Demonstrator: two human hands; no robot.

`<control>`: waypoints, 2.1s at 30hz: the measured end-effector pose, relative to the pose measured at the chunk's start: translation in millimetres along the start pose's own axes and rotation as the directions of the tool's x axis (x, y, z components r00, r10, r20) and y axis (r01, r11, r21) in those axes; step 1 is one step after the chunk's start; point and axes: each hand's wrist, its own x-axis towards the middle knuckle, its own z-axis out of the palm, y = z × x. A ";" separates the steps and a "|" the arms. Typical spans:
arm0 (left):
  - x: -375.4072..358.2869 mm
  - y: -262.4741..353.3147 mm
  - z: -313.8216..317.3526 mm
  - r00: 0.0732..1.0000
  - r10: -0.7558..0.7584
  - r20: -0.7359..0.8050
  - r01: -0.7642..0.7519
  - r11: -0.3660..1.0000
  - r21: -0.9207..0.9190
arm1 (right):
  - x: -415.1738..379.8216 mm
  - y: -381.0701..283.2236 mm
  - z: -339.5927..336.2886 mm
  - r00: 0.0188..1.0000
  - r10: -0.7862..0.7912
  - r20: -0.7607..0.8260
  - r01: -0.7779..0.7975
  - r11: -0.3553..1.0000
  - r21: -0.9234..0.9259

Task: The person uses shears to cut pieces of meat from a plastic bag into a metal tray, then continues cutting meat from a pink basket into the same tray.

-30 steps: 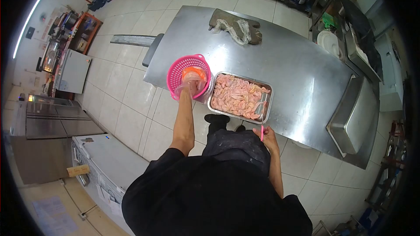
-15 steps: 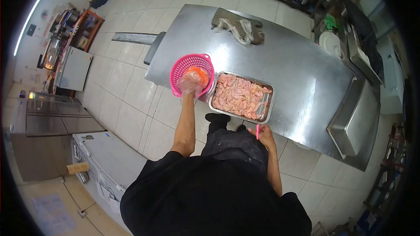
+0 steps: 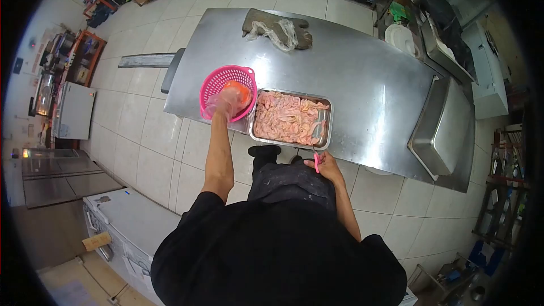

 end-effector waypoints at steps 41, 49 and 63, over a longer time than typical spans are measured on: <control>-188.3 170.7 -185.9 0.969 -0.065 -0.238 -0.223 0.181 -0.958 | -24.5 -178.3 21.1 0.845 -0.520 0.124 0.418 0.787 0.454; -174.2 203.6 -178.9 0.919 -0.143 -0.368 -0.324 0.260 -0.910 | -26.9 -158.8 13.6 0.876 -0.481 0.037 0.345 0.678 0.649; -138.1 232.5 -147.6 0.921 0.154 -0.357 -0.346 -0.093 -0.933 | -50.2 -166.3 -45.8 0.865 -0.464 0.192 0.267 0.749 0.606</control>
